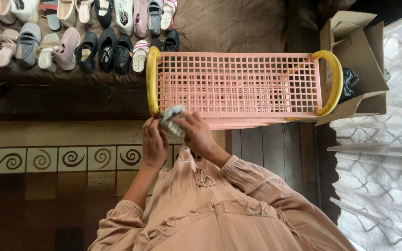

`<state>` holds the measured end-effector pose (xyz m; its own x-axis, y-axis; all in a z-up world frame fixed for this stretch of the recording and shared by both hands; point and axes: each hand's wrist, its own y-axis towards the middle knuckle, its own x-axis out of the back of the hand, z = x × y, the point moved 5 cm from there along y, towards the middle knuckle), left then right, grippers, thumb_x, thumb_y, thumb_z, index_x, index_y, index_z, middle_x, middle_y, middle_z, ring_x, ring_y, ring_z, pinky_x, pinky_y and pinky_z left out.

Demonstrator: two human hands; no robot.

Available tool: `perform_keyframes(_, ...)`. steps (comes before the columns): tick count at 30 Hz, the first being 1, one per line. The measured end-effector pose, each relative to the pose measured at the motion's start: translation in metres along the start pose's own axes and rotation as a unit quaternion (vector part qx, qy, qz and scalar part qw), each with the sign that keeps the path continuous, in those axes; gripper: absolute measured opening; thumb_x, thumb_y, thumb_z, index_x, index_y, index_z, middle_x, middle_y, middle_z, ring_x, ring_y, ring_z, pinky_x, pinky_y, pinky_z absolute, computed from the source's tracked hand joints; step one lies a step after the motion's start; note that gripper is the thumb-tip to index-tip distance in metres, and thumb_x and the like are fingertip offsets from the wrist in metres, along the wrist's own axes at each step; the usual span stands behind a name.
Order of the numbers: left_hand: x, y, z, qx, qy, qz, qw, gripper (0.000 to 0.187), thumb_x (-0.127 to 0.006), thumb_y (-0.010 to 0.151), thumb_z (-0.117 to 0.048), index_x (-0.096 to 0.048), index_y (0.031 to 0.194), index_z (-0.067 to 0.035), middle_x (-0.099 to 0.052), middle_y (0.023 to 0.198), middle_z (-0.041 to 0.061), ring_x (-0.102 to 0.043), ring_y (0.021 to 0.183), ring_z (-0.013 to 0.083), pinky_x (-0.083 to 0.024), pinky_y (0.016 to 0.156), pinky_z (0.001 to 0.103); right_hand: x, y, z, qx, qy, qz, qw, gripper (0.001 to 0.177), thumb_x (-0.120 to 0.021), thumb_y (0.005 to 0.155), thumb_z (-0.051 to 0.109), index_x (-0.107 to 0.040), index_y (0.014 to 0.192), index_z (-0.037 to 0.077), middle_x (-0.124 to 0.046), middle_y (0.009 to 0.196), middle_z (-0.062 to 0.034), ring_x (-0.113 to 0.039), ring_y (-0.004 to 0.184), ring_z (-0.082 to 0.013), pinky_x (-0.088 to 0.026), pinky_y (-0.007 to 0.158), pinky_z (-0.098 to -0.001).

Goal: The person wipes the surfaces of a pink plastic shoe rack with a cloth. They clean the top and bottom shelves and the yellow side supports, moving the cloth back and forth across the grid surfaces.

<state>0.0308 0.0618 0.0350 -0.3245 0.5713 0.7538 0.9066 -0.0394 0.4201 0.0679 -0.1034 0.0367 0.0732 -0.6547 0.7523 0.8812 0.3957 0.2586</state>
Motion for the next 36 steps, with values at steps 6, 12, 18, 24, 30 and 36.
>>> perform_keyframes(6, 0.011, 0.011, 0.003, 0.048, -0.115, -0.055, 0.991, 0.039, -0.054, 0.095, 0.007, -0.043, 0.133, 0.005, -0.052, 0.129, 0.026, -0.054, 0.124, 0.0395, -0.046, 0.108, 0.047, 0.023, 0.029, -0.01, -0.054, 0.008, -0.093, 0.994, 0.059, -0.078, 0.077, -0.004, -0.066, 0.13, 0.016, -0.065, 0.13, -0.01, -0.06, 0.111, -0.0278, -0.061, 0.087, -0.037)
perform_keyframes(12, 0.021, 0.016, -0.004, 0.031, -0.103, -0.055, 0.993, 0.038, -0.055, 0.093, 0.007, -0.045, 0.13, 0.004, -0.051, 0.13, 0.027, -0.052, 0.127, 0.0426, -0.046, 0.108, 0.048, -0.005, 0.026, 0.014, 0.033, -0.051, -0.013, 0.998, 0.062, -0.074, 0.072, -0.007, -0.067, 0.128, 0.018, -0.063, 0.136, -0.0088, -0.059, 0.11, -0.0282, -0.061, 0.086, -0.036)
perform_keyframes(18, 0.017, 0.013, -0.006, 0.013, -0.067, 0.004, 0.998, 0.041, -0.057, 0.095, 0.002, -0.048, 0.134, -0.002, -0.044, 0.139, 0.026, -0.051, 0.13, 0.0412, -0.047, 0.11, 0.048, 0.032, -0.058, -0.064, -0.136, -0.076, -0.069, 0.985, 0.062, -0.066, 0.075, -0.017, -0.07, 0.122, 0.025, -0.063, 0.141, -0.0061, -0.061, 0.12, -0.0267, -0.062, 0.082, -0.0351)
perform_keyframes(24, 0.007, 0.008, -0.004, -0.02, -0.003, 0.073, 0.997, 0.065, -0.058, 0.095, -0.004, -0.037, 0.157, -0.008, -0.028, 0.149, 0.033, -0.04, 0.139, 0.046, -0.041, 0.117, 0.053, 0.122, -0.157, -0.217, -0.345, 0.239, -0.504, 0.755, 0.033, -0.062, 0.101, 0.0, -0.057, 0.133, 0.005, -0.046, 0.138, -0.0111, -0.056, 0.127, -0.0261, -0.063, 0.098, -0.0418)
perform_keyframes(30, -0.006, 0.005, 0.004, -0.003, 0.07, 0.105, 0.992, 0.074, -0.063, 0.092, -0.011, -0.032, 0.159, -0.008, -0.022, 0.154, 0.036, -0.032, 0.141, 0.0536, -0.033, 0.117, 0.061, 0.064, -0.127, -0.191, -0.288, 0.114, -0.525, 0.793, 0.051, -0.067, 0.094, -0.009, -0.048, 0.138, 0.007, -0.042, 0.135, -0.0134, -0.051, 0.126, -0.0278, -0.057, 0.109, -0.0392)
perform_keyframes(36, -0.015, 0.006, 0.009, -0.001, 0.067, 0.157, 0.985, 0.08, -0.062, 0.092, -0.009, -0.022, 0.161, -0.001, -0.011, 0.156, 0.042, -0.03, 0.143, 0.0585, -0.033, 0.118, 0.058, 0.015, -0.091, -0.093, -0.221, -0.009, -0.319, 0.922, 0.062, -0.069, 0.077, -0.013, -0.057, 0.131, 0.013, -0.048, 0.13, -0.0163, -0.049, 0.127, -0.0309, -0.05, 0.106, -0.0441)
